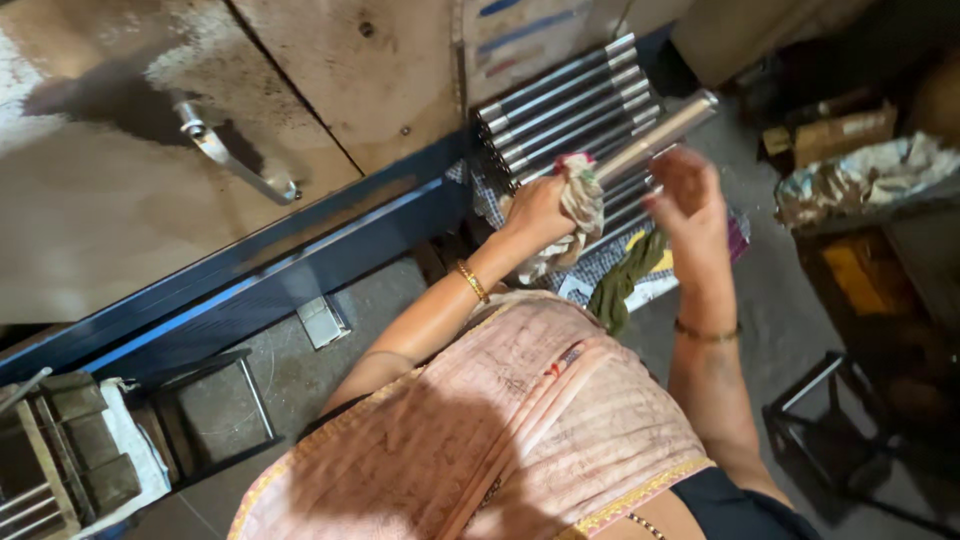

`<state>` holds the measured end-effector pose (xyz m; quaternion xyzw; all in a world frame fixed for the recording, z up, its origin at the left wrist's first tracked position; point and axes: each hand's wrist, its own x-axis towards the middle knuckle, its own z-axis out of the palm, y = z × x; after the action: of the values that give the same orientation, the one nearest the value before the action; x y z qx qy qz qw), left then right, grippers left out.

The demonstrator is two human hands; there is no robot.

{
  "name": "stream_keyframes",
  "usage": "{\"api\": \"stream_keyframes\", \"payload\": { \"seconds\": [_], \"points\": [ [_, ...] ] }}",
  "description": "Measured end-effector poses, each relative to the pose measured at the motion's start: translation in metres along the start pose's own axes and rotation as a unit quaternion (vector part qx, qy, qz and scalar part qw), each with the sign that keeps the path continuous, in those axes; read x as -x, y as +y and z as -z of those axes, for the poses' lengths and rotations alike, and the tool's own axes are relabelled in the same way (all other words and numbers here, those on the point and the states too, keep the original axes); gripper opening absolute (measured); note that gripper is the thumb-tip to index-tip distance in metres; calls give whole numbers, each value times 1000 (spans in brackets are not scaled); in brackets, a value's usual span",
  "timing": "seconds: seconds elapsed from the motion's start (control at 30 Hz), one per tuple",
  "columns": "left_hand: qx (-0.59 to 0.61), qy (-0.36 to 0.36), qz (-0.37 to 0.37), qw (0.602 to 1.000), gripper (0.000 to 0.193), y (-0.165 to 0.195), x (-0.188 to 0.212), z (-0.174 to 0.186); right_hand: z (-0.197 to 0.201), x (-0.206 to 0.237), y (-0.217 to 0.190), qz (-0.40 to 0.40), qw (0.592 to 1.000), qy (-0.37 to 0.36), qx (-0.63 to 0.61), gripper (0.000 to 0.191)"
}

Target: The person wipes a metal rod with a cloth, then places it into a metal tray. The person then rubs a surface with both hands.

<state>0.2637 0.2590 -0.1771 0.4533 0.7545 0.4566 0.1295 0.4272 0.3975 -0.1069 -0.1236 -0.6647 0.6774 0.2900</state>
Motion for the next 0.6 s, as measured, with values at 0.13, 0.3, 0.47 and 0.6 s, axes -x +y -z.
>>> {"api": "stream_keyframes", "payload": {
  "seconds": [0.13,0.3,0.47,0.6],
  "points": [
    [2,-96,-42,994,27,16,3,-22,-10,-12,12,27,953,-2,-301,26],
    [36,-151,-44,987,27,17,13,-59,3,-9,32,26,913,89,-397,27],
    [-99,-175,-54,978,24,2,7,-71,49,-10,16,72,889,248,-378,32],
    [-101,-75,-169,978,26,1,6,-57,88,-6,-5,130,880,286,-355,36]
  ]
}}
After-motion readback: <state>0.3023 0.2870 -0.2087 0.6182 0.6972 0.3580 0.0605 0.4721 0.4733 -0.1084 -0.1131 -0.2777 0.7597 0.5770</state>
